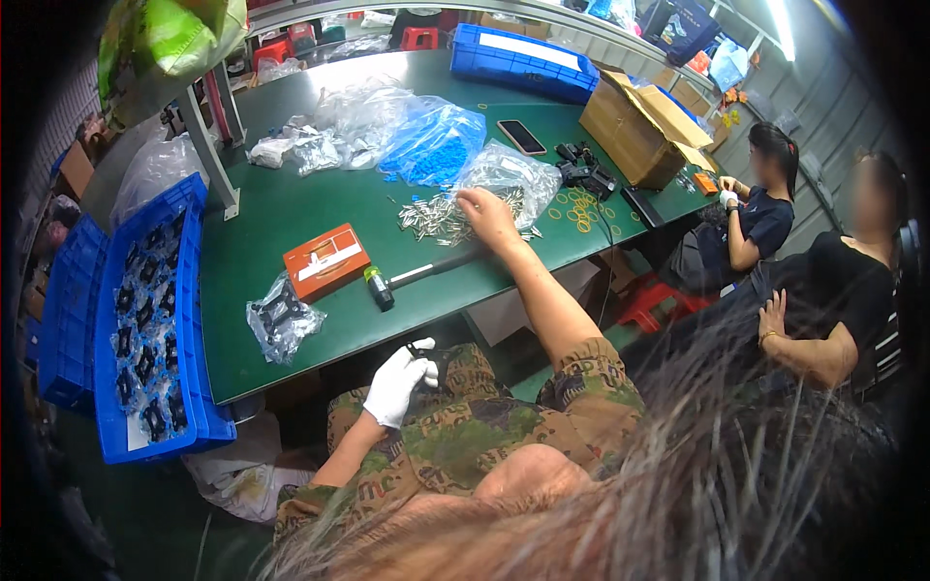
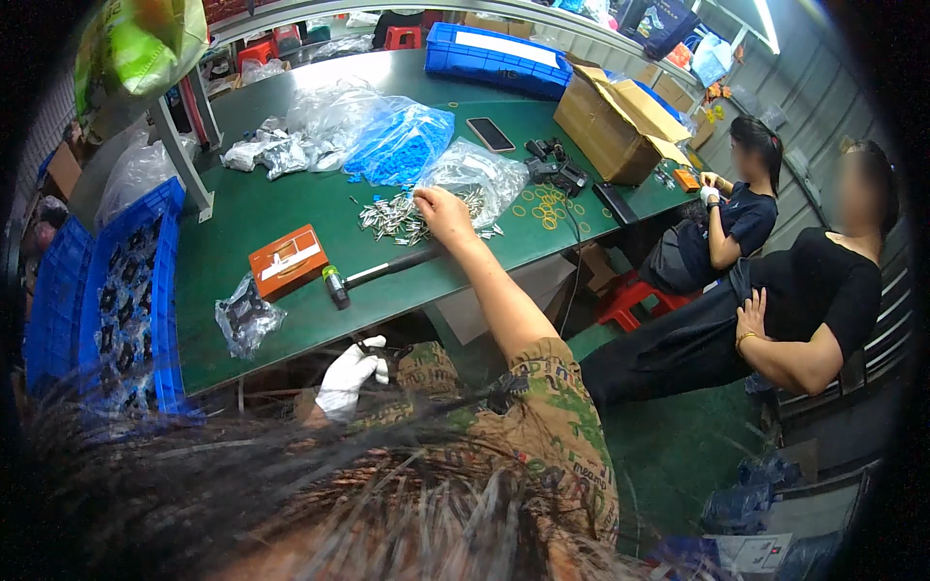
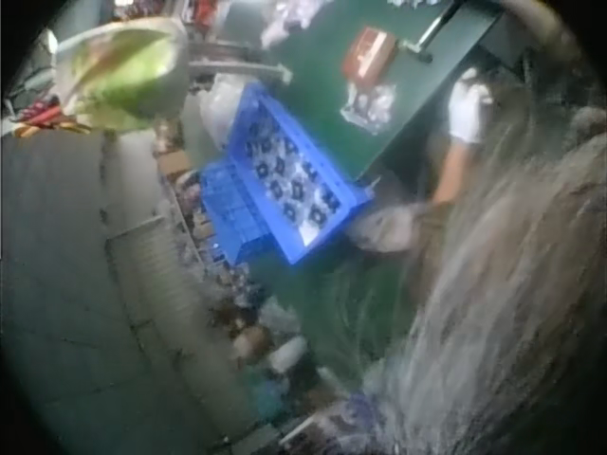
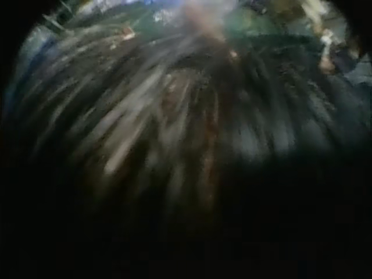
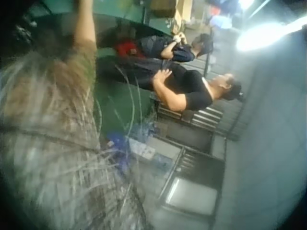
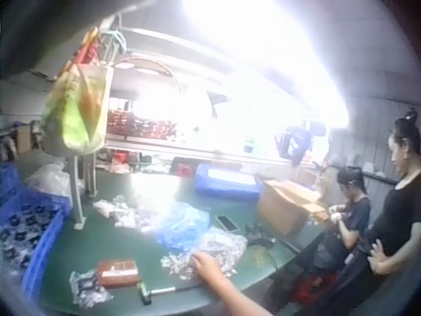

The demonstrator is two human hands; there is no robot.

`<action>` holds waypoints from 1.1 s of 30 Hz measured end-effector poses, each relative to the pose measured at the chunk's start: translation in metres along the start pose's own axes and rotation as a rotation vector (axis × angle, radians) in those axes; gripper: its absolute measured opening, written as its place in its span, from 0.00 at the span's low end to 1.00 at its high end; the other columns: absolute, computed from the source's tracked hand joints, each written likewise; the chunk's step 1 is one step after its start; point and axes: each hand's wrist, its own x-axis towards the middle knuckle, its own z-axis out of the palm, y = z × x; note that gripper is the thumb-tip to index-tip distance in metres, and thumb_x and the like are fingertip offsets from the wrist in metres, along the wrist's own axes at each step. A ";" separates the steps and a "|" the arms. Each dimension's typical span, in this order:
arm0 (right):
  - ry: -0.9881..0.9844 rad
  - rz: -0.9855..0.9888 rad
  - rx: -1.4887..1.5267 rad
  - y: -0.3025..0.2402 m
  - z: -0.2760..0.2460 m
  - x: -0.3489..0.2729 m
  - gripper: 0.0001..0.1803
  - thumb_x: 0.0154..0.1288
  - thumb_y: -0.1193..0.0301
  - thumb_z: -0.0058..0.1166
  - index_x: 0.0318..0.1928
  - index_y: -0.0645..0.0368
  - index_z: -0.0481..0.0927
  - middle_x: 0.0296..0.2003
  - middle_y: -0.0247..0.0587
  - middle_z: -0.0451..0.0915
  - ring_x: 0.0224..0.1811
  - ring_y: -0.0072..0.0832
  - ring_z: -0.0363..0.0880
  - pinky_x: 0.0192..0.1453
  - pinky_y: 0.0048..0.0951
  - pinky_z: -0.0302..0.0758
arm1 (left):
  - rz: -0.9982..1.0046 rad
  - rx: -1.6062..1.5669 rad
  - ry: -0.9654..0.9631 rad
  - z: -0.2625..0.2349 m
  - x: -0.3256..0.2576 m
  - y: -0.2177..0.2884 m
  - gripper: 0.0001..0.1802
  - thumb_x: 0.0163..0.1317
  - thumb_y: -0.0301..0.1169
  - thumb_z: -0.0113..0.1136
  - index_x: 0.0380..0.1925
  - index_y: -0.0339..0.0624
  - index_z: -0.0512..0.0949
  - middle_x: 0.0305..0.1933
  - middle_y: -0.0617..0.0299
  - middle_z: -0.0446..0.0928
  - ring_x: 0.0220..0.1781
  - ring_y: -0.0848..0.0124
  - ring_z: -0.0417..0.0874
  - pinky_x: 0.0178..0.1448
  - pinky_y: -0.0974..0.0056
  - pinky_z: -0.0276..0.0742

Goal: The person assembles small black plastic components with blue caps and metal pins at a green workbench. They repeatedly pick parts from a blue crate, insert pins, attach caps, and place finished units into a clear plastic bag. A hammer and small red fixture are used intermittently during the process.

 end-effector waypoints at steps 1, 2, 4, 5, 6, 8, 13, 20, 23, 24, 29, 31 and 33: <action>0.036 0.011 0.075 0.001 -0.001 0.001 0.14 0.73 0.67 0.58 0.52 0.61 0.85 0.47 0.47 0.87 0.50 0.37 0.87 0.55 0.34 0.80 | -0.005 0.001 0.009 0.000 0.002 0.001 0.22 0.76 0.26 0.51 0.67 0.32 0.70 0.41 0.60 0.81 0.41 0.73 0.82 0.51 0.67 0.79; 0.072 0.021 0.149 0.003 -0.002 0.002 0.14 0.73 0.67 0.58 0.53 0.61 0.85 0.47 0.47 0.87 0.50 0.38 0.87 0.55 0.34 0.79 | -0.008 0.001 0.018 0.000 0.004 0.004 0.23 0.76 0.26 0.50 0.68 0.32 0.70 0.42 0.60 0.82 0.42 0.73 0.82 0.51 0.68 0.79; 0.116 0.017 0.231 -0.007 -0.002 0.001 0.13 0.74 0.68 0.58 0.53 0.62 0.85 0.47 0.46 0.88 0.49 0.35 0.88 0.54 0.32 0.81 | 0.006 0.025 0.053 -0.001 -0.001 0.005 0.23 0.76 0.27 0.50 0.69 0.32 0.69 0.44 0.59 0.83 0.43 0.73 0.84 0.50 0.70 0.78; 0.149 0.014 0.291 -0.011 -0.004 0.006 0.13 0.75 0.69 0.57 0.53 0.62 0.85 0.46 0.45 0.88 0.47 0.32 0.88 0.52 0.31 0.81 | 0.012 0.003 0.068 -0.005 0.000 0.005 0.24 0.76 0.27 0.51 0.69 0.33 0.69 0.45 0.58 0.83 0.43 0.73 0.84 0.50 0.69 0.78; 0.169 0.025 0.347 -0.011 -0.007 0.006 0.13 0.76 0.69 0.57 0.53 0.62 0.85 0.44 0.44 0.88 0.45 0.30 0.88 0.50 0.30 0.81 | 0.021 -0.003 0.054 -0.003 0.000 0.008 0.24 0.76 0.27 0.51 0.70 0.33 0.69 0.45 0.57 0.83 0.42 0.73 0.84 0.51 0.69 0.79; 0.104 0.048 0.519 -0.021 0.000 -0.006 0.13 0.77 0.70 0.55 0.56 0.62 0.83 0.40 0.41 0.87 0.39 0.25 0.86 0.43 0.27 0.81 | 0.026 -0.069 0.088 -0.008 -0.003 0.005 0.23 0.76 0.26 0.52 0.68 0.32 0.70 0.44 0.56 0.83 0.42 0.72 0.83 0.50 0.67 0.80; -0.291 0.124 0.902 -0.100 -0.045 -0.085 0.15 0.77 0.76 0.52 0.61 0.60 0.74 0.30 0.36 0.82 0.25 0.19 0.79 0.27 0.18 0.71 | -0.004 0.199 0.200 0.000 -0.020 0.027 0.20 0.76 0.26 0.52 0.65 0.32 0.75 0.38 0.59 0.83 0.36 0.74 0.82 0.45 0.68 0.80; -0.712 0.435 1.073 -0.142 -0.018 -0.174 0.06 0.75 0.73 0.59 0.47 0.59 0.77 0.27 0.29 0.78 0.23 0.14 0.74 0.25 0.17 0.68 | -0.078 0.683 0.262 -0.002 -0.028 0.028 0.16 0.74 0.35 0.54 0.54 0.41 0.82 0.34 0.57 0.85 0.31 0.67 0.85 0.40 0.62 0.81; -0.691 0.484 1.090 -0.140 -0.011 -0.182 0.06 0.75 0.73 0.59 0.47 0.59 0.76 0.26 0.28 0.77 0.23 0.13 0.73 0.25 0.18 0.67 | -0.032 0.914 0.237 0.001 -0.027 0.029 0.15 0.74 0.37 0.55 0.52 0.41 0.82 0.32 0.57 0.84 0.30 0.67 0.85 0.39 0.62 0.81; -0.692 0.481 1.132 -0.136 -0.008 -0.184 0.06 0.75 0.74 0.59 0.47 0.59 0.75 0.27 0.27 0.77 0.24 0.13 0.73 0.25 0.17 0.68 | -0.002 0.989 0.229 0.002 -0.027 0.030 0.15 0.74 0.37 0.56 0.52 0.41 0.82 0.32 0.58 0.84 0.30 0.68 0.84 0.38 0.62 0.81; -0.642 0.394 1.039 -0.132 -0.007 -0.189 0.07 0.73 0.74 0.61 0.46 0.58 0.76 0.27 0.23 0.74 0.26 0.10 0.69 0.28 0.18 0.65 | 0.070 1.092 0.230 0.013 -0.026 0.034 0.14 0.72 0.39 0.54 0.46 0.44 0.82 0.39 0.49 0.84 0.39 0.47 0.85 0.43 0.49 0.81; -0.603 0.315 0.880 -0.137 -0.005 -0.187 0.07 0.72 0.73 0.62 0.45 0.59 0.77 0.26 0.24 0.74 0.27 0.11 0.69 0.29 0.19 0.68 | 0.065 1.098 0.220 0.010 -0.024 0.030 0.14 0.72 0.40 0.54 0.47 0.45 0.82 0.39 0.49 0.84 0.40 0.47 0.85 0.43 0.49 0.82; -0.483 0.032 0.592 -0.141 -0.010 -0.184 0.10 0.70 0.70 0.64 0.45 0.60 0.78 0.29 0.36 0.80 0.29 0.27 0.80 0.34 0.30 0.77 | 0.069 1.104 0.214 0.009 -0.024 0.029 0.14 0.72 0.39 0.54 0.47 0.45 0.82 0.40 0.49 0.84 0.39 0.48 0.86 0.43 0.48 0.82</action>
